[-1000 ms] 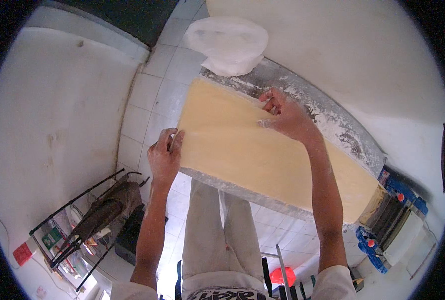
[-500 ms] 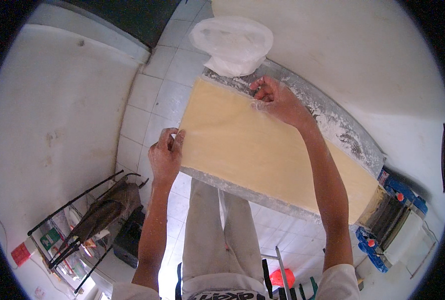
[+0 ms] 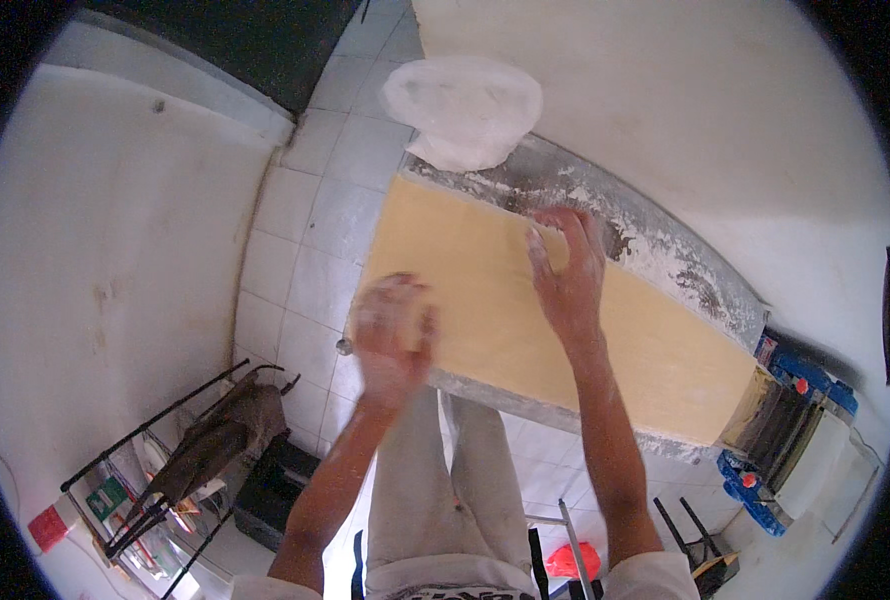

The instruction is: The person repeatedly feeds a large sheet of dough through a dough sheeter, folding and refeeding it to thin and smooth the sheet. They sprinkle flour on the dough and the machine's feed table to prevent sticking, then lift and reposition the sheet between passes.

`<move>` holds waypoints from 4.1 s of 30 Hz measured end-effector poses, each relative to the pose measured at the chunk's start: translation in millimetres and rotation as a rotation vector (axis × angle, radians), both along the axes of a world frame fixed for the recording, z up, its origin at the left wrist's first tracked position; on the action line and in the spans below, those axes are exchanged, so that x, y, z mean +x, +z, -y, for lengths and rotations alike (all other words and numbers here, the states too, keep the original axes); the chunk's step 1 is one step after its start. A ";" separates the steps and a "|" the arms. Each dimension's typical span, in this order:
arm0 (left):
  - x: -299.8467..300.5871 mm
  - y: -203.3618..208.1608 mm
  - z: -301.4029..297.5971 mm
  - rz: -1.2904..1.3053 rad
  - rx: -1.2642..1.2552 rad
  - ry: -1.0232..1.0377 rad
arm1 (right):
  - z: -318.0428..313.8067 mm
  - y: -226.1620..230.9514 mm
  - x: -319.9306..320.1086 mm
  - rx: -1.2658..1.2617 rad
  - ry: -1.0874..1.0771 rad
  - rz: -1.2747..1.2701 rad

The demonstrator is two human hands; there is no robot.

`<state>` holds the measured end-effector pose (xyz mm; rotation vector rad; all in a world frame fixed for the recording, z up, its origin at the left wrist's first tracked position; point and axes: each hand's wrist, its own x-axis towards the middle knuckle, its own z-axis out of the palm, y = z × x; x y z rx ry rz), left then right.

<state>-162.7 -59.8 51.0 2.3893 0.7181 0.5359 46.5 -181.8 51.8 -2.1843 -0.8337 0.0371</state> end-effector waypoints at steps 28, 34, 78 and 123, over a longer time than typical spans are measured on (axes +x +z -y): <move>35.5 -4.3 -69.8 -0.151 -0.185 -0.860 | -72.9 -55.1 -148.0 -0.369 -0.019 -0.077; 59.9 -20.9 -84.1 -0.345 0.270 -0.841 | 19.6 -17.5 -79.2 -0.440 -0.272 0.133; 23.5 -13.0 48.8 -0.268 0.129 -1.034 | 187.1 4.1 -186.2 0.157 -0.426 -0.481; -7.4 1.4 -33.5 -0.030 -0.207 -0.253 | 32.2 -7.1 -199.4 0.888 -1.067 -1.222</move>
